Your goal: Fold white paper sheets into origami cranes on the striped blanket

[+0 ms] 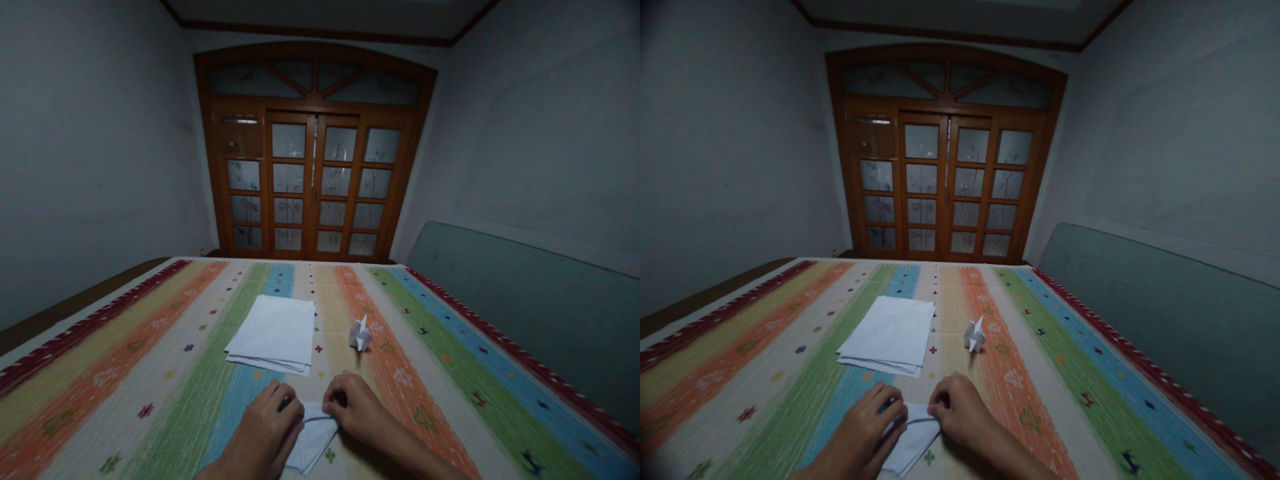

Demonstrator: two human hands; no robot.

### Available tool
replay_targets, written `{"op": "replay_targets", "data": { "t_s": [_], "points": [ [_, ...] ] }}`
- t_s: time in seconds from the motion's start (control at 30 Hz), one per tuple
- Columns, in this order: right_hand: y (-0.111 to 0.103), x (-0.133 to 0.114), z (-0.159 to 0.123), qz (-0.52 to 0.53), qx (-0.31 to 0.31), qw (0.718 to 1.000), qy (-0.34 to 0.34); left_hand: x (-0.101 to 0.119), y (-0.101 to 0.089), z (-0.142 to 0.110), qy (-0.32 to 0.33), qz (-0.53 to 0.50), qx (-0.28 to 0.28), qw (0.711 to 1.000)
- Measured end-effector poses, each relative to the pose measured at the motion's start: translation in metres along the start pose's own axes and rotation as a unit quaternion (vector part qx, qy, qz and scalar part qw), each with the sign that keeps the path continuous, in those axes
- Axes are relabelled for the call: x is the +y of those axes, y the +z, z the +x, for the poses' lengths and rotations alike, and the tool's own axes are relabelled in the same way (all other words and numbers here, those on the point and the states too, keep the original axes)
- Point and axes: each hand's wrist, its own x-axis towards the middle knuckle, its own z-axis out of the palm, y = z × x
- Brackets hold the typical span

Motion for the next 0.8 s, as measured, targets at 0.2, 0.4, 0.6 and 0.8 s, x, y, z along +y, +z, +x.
{"op": "replay_targets", "data": {
  "t_s": [0.2, 0.4, 0.6, 0.8],
  "points": [
    [0.000, -0.009, -0.006, -0.023, 0.005, 1.000, -0.002, 0.002, -0.004, 0.000, -0.003, -0.013, -0.009, 1.000],
    [-0.003, -0.010, -0.012, -0.030, -0.001, 0.998, -0.049, 0.003, -0.006, -0.001, -0.006, -0.013, -0.040, 0.999],
    [-0.003, -0.006, -0.018, -0.025, -0.035, 0.978, -0.203, 0.002, -0.004, -0.003, -0.006, -0.009, -0.024, 1.000],
    [-0.005, -0.006, -0.023, -0.052, -0.068, 0.954, -0.286, -0.001, 0.001, -0.007, 0.049, 0.016, 0.014, 0.999]
  ]
}}
